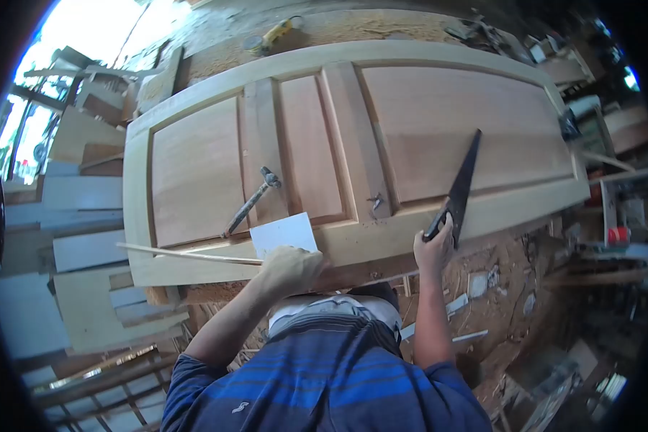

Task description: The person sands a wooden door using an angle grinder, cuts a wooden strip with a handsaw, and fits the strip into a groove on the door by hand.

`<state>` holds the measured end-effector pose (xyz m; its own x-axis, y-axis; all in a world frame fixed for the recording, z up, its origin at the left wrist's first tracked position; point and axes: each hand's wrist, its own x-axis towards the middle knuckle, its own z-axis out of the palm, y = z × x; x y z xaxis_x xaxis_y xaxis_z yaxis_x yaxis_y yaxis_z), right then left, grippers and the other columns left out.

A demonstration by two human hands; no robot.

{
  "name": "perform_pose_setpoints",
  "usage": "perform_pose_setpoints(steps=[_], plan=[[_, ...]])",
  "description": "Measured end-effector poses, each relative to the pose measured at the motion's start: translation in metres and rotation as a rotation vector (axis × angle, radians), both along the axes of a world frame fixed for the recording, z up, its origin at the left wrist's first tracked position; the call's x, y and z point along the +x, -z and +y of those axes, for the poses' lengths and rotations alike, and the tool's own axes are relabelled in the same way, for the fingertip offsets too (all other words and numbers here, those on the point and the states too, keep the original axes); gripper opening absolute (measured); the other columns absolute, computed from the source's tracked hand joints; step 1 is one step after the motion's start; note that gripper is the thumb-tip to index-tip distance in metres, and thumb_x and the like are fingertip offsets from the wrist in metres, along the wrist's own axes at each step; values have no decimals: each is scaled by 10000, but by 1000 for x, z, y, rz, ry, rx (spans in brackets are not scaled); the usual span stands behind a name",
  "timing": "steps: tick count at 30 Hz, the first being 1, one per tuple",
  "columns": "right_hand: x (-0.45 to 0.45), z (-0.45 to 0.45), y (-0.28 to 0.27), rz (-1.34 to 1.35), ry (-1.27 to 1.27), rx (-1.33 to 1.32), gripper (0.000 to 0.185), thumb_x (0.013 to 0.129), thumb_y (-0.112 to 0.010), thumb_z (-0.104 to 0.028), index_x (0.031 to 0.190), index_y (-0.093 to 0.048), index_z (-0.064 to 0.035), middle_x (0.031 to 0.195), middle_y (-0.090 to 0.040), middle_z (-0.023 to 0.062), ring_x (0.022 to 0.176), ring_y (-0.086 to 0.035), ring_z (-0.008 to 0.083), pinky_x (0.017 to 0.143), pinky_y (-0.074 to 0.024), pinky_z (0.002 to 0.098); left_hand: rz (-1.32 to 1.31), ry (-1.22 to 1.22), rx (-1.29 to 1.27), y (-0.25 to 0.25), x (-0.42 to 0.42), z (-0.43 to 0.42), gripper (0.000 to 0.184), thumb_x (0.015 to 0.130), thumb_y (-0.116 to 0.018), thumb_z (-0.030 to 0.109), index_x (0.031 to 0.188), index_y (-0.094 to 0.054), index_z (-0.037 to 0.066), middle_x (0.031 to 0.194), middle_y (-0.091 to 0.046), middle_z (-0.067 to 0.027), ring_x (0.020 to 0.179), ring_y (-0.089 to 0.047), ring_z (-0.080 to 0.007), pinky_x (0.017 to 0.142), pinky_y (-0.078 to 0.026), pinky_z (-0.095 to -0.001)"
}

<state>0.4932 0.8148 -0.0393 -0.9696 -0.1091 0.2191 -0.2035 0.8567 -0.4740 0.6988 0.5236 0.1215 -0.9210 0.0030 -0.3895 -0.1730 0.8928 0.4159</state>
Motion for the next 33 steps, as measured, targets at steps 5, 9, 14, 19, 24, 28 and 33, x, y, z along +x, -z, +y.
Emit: perform_pose_setpoints(steps=[5, 9, 14, 19, 24, 28, 33], plan=[[-17, -25, -31, -31, -239, -6, 716, 815, -824, -234, 1465, -575, -64, 1372, -667, 225, 1355, -539, 474, 1158, -413, 585, -2, 82, 25, 3, -33, 33, 399, 1072, -636, 364, 826, -815, 106, 781, -776, -172, 793, -787, -383, 711, -609, -505], [-20, -126, -96, -598, -837, -387, 637, 929, -821, -353, 1435, -630, -17, 1227, -733, 192, 1141, -699, 307, 1070, -521, 457, -18, 197, -90, 30, -51, 61, 221, 938, -717, 272, 825, -842, 129, 794, -801, -109, 786, -806, -305, 680, -618, -448], [36, -231, -94, -1229, -1113, -557, 504, 1085, -702, -217, 1495, -557, 39, 1188, -737, 160, 1038, -733, 207, 895, -611, 361, 72, 213, 10, 72, -33, 74, 161, 895, -714, 253, 849, -814, 135, 926, -820, -83, 923, -803, -278, 826, -614, -435], [73, -266, -63, -1205, -881, -655, 431, 1114, -639, -142, 1488, -561, 59, 1071, -730, 118, 904, -709, 144, 774, -617, 310, 307, 359, 36, 57, -1, 18, 250, 903, -676, 246, 1076, -796, 110, 1153, -786, -139, 1179, -737, -297, 1114, -523, -464], [68, -303, -70, -1072, -517, -765, 349, 1160, -536, -166, 1445, -588, 28, 1029, -725, 102, 834, -693, 139, 704, -610, 290, 759, 421, 41, 60, 66, -61, 587, 952, -689, 327, 1474, -638, 64, 1564, -594, -194, 1534, -499, -332, 1368, -254, -518], [55, -326, -59, -1087, -392, -871, 317, 1162, -509, -151, 1425, -598, 4, 1053, -747, 120, 831, -718, 166, 696, -627, 307, 490, 58, 165, 86, 99, -108, 883, 908, -778, 492, 1616, -481, 55, 1712, -411, -223, 1637, -323, -369, 1379, -164, -567], [57, -343, -47, -1040, -298, -829, 318, 1156, -502, -129, 1435, -591, -5, 1105, -767, 162, 869, -752, 195, 705, -642, 331, 202, 11, 39, 113, 94, -122, 1197, 817, -839, 590, 1722, -270, 51, 1777, -232, -274, 1671, -193, -444, 1373, -97, -617]])
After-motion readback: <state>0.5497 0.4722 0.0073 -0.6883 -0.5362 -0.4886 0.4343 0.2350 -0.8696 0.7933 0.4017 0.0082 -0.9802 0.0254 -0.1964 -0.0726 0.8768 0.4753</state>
